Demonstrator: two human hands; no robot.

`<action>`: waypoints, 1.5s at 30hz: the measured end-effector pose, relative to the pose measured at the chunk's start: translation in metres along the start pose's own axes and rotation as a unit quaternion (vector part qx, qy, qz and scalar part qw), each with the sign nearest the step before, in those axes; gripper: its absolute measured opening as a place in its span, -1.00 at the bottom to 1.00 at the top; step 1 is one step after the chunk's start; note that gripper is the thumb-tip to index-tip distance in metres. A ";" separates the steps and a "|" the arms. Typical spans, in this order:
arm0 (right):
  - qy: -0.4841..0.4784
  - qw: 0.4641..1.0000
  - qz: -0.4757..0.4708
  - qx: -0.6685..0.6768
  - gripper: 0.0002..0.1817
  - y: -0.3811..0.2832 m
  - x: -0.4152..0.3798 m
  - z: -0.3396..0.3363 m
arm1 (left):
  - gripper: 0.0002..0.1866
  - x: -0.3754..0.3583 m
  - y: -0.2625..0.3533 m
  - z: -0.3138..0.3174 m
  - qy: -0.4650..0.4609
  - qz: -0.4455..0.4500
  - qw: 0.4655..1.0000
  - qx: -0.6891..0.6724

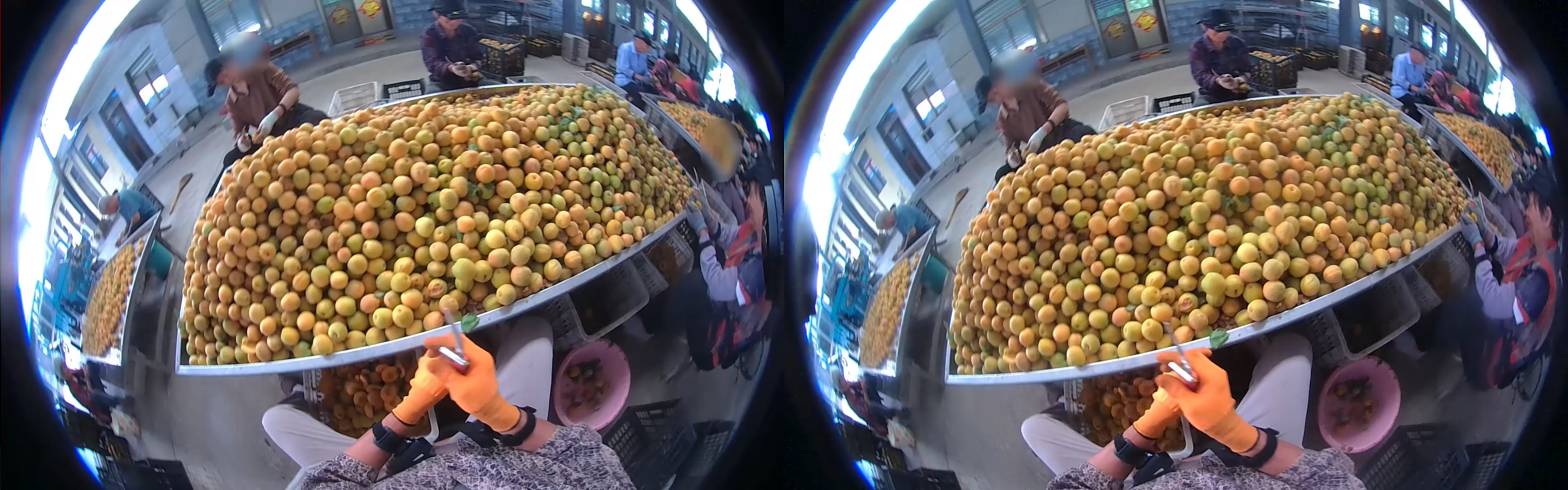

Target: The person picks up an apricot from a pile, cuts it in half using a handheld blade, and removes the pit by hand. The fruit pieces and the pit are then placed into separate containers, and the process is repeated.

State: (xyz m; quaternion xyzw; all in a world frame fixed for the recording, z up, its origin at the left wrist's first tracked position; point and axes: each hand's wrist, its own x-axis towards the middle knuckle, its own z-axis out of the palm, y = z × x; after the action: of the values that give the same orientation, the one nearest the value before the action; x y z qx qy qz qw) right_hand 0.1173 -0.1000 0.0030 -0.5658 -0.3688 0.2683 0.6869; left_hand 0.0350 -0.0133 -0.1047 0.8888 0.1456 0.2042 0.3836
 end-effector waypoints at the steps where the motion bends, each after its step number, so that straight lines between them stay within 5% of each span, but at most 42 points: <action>1: 0.018 0.995 0.083 0.050 -0.70 0.001 -0.005 -0.011 | -0.62 0.028 0.034 -0.019 0.067 -0.104 0.948 -0.292; 5: 0.077 0.978 0.175 0.083 -0.76 -0.007 -0.020 -0.046 | -0.65 0.088 0.015 -0.021 0.111 -0.128 0.959 -0.228; 13: 0.214 0.958 0.172 0.076 -0.80 -0.004 -0.034 -0.103 | -0.57 0.217 0.020 0.006 0.088 0.055 0.991 -0.087; 15: 0.242 0.936 0.247 0.060 -0.82 -0.022 -0.035 -0.114 | -0.50 0.245 0.044 0.022 0.115 0.104 0.988 0.011; 17: 0.272 0.920 0.277 0.059 -0.85 -0.023 -0.039 -0.123 | -0.38 0.277 0.055 0.037 0.088 0.073 0.992 0.047; 20: 0.309 0.937 0.162 0.000 -0.83 -0.011 -0.054 -0.136 | -0.30 0.322 0.057 0.055 0.031 0.065 0.969 0.235; 24: 0.343 0.921 0.185 -0.002 -0.83 -0.007 -0.050 -0.150 | -0.42 0.351 0.058 0.054 -0.074 0.011 0.956 0.283; 31: 0.273 0.922 0.270 0.055 -0.85 -0.011 -0.003 -0.143 | -0.51 0.323 0.049 0.003 0.103 -0.013 0.990 0.098; 33: 0.219 0.951 0.216 0.027 -0.79 0.016 0.000 -0.142 | -0.50 0.293 0.037 -0.023 0.153 0.019 0.983 0.102; 39: 0.162 0.948 0.264 0.078 -0.84 0.032 0.038 -0.105 | -0.44 0.193 -0.020 -0.073 0.232 -0.053 0.946 0.219; 42: 0.122 0.949 0.273 0.094 -0.83 0.041 0.049 -0.080 | -0.58 0.170 -0.054 -0.084 0.256 -0.122 0.958 0.049; 45: 0.088 0.957 0.260 0.094 -0.82 0.043 0.057 -0.061 | -0.80 0.151 -0.056 -0.092 0.345 -0.144 0.873 -0.313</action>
State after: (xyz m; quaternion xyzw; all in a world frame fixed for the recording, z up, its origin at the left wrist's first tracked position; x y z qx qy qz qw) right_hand 0.2024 -0.0817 -0.0331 -0.5962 -0.1198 0.4203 0.6735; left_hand 0.1171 0.1440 -0.0508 0.5641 0.3236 0.4752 0.5927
